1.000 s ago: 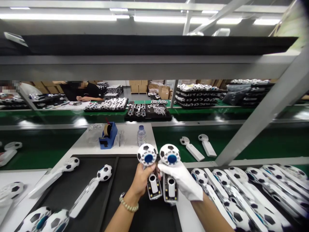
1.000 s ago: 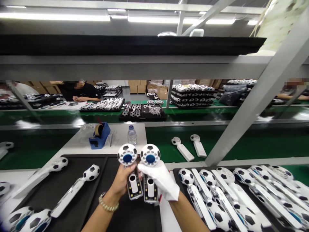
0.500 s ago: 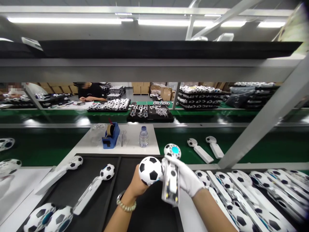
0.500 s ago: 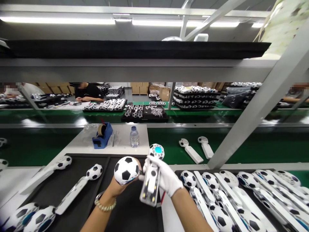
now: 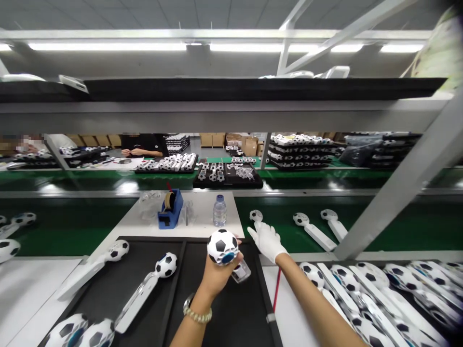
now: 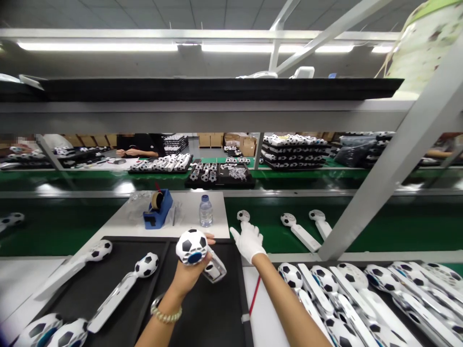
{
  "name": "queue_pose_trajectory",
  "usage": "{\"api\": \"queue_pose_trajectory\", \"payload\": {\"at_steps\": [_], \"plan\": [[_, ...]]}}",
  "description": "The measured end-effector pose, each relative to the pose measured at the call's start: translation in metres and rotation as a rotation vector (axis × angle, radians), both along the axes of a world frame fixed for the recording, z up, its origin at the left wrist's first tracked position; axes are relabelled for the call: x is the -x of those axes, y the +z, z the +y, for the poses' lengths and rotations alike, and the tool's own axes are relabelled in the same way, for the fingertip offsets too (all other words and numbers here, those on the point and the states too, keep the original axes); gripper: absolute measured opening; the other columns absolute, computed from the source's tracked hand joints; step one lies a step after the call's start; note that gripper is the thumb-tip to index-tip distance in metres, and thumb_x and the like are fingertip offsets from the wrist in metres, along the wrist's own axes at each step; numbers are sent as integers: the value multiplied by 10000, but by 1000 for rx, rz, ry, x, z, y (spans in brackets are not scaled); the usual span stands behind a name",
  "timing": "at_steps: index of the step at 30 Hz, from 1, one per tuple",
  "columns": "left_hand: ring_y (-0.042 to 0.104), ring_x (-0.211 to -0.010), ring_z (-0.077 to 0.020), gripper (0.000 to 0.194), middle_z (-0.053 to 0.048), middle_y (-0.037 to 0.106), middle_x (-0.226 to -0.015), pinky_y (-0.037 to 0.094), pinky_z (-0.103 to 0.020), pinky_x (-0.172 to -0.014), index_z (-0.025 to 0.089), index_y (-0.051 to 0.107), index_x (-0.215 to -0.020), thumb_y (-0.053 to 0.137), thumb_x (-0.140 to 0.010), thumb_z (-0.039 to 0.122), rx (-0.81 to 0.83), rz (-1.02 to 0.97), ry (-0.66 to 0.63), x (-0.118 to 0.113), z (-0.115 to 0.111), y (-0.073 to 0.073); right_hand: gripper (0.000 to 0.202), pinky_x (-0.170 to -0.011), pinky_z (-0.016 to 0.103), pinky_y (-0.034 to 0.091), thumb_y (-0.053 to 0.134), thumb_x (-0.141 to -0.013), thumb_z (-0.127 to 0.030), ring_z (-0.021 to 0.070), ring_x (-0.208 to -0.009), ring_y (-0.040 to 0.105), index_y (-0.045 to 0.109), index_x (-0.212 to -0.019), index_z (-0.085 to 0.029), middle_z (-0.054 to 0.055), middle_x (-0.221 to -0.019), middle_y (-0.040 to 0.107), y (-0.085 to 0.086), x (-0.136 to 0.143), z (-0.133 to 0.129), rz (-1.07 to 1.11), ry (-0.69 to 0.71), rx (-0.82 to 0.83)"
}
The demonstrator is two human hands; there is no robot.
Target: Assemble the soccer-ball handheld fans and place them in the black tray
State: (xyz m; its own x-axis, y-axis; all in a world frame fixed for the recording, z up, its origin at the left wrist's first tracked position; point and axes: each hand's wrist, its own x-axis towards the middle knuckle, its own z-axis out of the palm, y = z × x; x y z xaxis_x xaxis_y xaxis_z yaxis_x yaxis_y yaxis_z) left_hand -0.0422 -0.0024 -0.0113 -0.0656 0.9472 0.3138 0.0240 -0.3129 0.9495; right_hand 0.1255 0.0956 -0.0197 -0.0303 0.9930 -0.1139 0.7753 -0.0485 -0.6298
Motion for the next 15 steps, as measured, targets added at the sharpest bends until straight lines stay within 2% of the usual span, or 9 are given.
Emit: {"api": "queue_pose_trajectory", "payload": {"at_steps": [2, 4, 6, 7, 9, 10, 13, 15], "plan": [[556, -1089, -257, 373, -119, 614, -1172, 373, -383, -992, 176, 659, -1032, 600, -767, 432, -8, 33, 71, -1, 2, -3, 421, -1016, 423, 290, 456, -849, -465, 287, -1197, 420, 536, -1134, -166, 130, -1195, 537, 9, 7, -18, 114, 198, -3], [475, -1196, -263, 401, -105, 598, -1206, 278, -388, -1064, 198, 663, -1051, 556, -787, 480, 8, 35, 92, -2, 3, -7, 368, -839, 324, 445, 491, -820, -485, 212, -933, 582, 609, -976, -174, 69, -972, 639, 19, 13, -39, 347, 514, 167], [455, -1221, -265, 451, -103, 597, -1216, 254, -382, -1078, 198, 656, -1071, 522, -793, 527, 64, -5, 37, -3, 4, -9, 314, -666, 275, 481, 578, -770, -435, 160, -701, 603, 624, -878, -144, 41, -797, 657, 23, 19, -57, 609, 746, 384], [461, -1217, -267, 484, -107, 595, -1220, 269, -380, -1071, 188, 644, -1091, 506, -795, 546, 98, -30, 1, -5, 5, -10, 291, -604, 256, 476, 624, -739, -391, 143, -629, 595, 621, -868, -130, 35, -740, 656, 23, 21, -63, 704, 772, 458], [486, -1193, -267, 545, -121, 594, -1221, 312, -375, -1044, 159, 605, -1144, 468, -808, 566, 165, -53, -51, -8, 7, -12, 263, -506, 222, 451, 674, -688, -292, 121, -521, 575, 608, -879, -124, 20, -653, 650, 19, 23, -66, 808, 677, 500], [500, -1176, -264, 557, -127, 595, -1217, 329, -371, -1030, 147, 586, -1162, 455, -817, 563, 193, -46, -54, -9, 9, -13, 248, -471, 215, 439, 675, -675, -254, 120, -487, 567, 600, -873, -124, 15, -619, 642, 15, 23, -62, 862, 580, 486], [533, -1122, -263, 561, -168, 557, -1247, 382, -367, -972, 116, 516, -1214, 457, -831, 522, 269, 1, -14, -12, 13, -17, 150, -443, 222, 440, 626, -696, -217, 129, -465, 569, 566, -808, -138, 8, -575, 615, 0, 18, -36, 1031, 235, 436], [540, -1099, -274, 585, -212, 508, -1279, 416, -380, -922, 94, 447, -1256, 496, -819, 480, 305, 27, 19, -13, 15, -21, 90, -463, 220, 452, 582, -742, -222, 117, -485, 569, 532, -767, -151, -9, -569, 584, -7, 11, -13, 1098, 67, 390]]}}
